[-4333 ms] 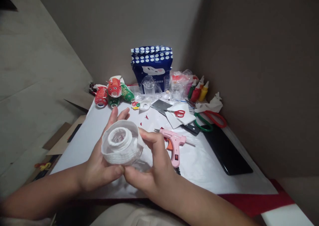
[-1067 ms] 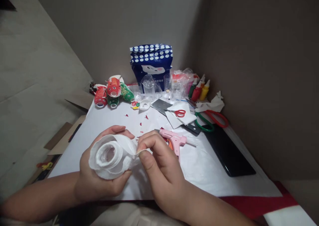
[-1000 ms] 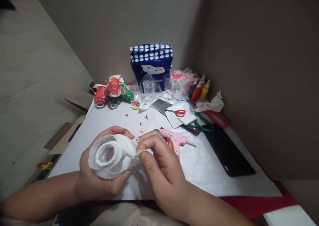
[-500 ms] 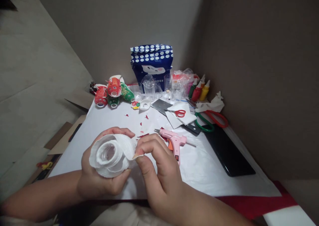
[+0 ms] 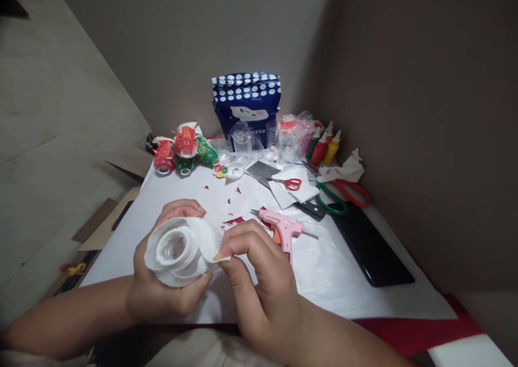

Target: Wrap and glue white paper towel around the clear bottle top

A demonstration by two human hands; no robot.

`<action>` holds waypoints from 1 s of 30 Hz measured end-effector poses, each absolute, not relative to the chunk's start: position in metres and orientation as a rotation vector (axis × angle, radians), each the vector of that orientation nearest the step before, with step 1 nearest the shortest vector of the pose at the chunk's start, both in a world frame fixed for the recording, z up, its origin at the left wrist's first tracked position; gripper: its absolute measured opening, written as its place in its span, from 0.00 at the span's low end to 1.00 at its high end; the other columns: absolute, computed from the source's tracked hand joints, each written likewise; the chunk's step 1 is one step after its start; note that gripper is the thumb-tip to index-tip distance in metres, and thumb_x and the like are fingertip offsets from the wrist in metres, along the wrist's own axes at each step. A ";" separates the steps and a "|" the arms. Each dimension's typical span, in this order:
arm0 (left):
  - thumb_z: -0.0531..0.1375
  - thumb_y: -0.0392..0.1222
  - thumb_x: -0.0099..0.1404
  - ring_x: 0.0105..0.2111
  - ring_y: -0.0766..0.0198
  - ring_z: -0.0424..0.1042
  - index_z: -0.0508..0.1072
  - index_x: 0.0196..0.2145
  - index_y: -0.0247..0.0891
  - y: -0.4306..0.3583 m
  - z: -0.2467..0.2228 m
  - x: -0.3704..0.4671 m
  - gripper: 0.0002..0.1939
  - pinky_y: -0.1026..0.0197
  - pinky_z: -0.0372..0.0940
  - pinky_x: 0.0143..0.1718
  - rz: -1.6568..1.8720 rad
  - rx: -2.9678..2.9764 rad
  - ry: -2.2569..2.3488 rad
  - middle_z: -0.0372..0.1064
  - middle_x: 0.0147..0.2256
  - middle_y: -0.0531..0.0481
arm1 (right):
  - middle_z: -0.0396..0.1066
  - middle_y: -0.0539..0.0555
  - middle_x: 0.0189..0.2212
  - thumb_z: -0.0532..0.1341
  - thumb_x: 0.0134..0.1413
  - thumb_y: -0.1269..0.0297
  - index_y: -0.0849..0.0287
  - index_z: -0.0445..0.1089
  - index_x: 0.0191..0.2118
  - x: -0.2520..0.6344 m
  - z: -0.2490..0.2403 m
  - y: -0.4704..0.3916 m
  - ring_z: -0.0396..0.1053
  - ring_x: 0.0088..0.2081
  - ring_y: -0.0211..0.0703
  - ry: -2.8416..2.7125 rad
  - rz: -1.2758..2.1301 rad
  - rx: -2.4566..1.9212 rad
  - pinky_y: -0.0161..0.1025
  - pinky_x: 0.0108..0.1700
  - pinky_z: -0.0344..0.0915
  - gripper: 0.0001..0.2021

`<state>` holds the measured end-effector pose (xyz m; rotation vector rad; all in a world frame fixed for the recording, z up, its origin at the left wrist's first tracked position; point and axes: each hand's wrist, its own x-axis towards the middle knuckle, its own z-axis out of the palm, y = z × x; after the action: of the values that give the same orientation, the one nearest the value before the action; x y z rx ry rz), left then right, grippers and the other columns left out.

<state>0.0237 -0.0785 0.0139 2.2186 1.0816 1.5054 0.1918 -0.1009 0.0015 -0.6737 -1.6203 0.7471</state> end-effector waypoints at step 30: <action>0.62 0.38 0.43 0.39 0.55 0.68 0.65 0.48 0.41 -0.076 0.005 0.024 0.31 0.56 0.67 0.36 1.543 1.945 0.946 0.63 0.40 0.47 | 0.67 0.53 0.35 0.54 0.58 0.80 0.57 0.66 0.41 0.182 0.001 -0.103 0.67 0.39 0.43 -1.623 0.601 -0.670 0.45 0.45 0.64 0.11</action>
<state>0.0240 -0.0758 0.0049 1.9448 0.9458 1.5429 0.1817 -0.1033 0.0014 -0.6702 -1.6232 0.6010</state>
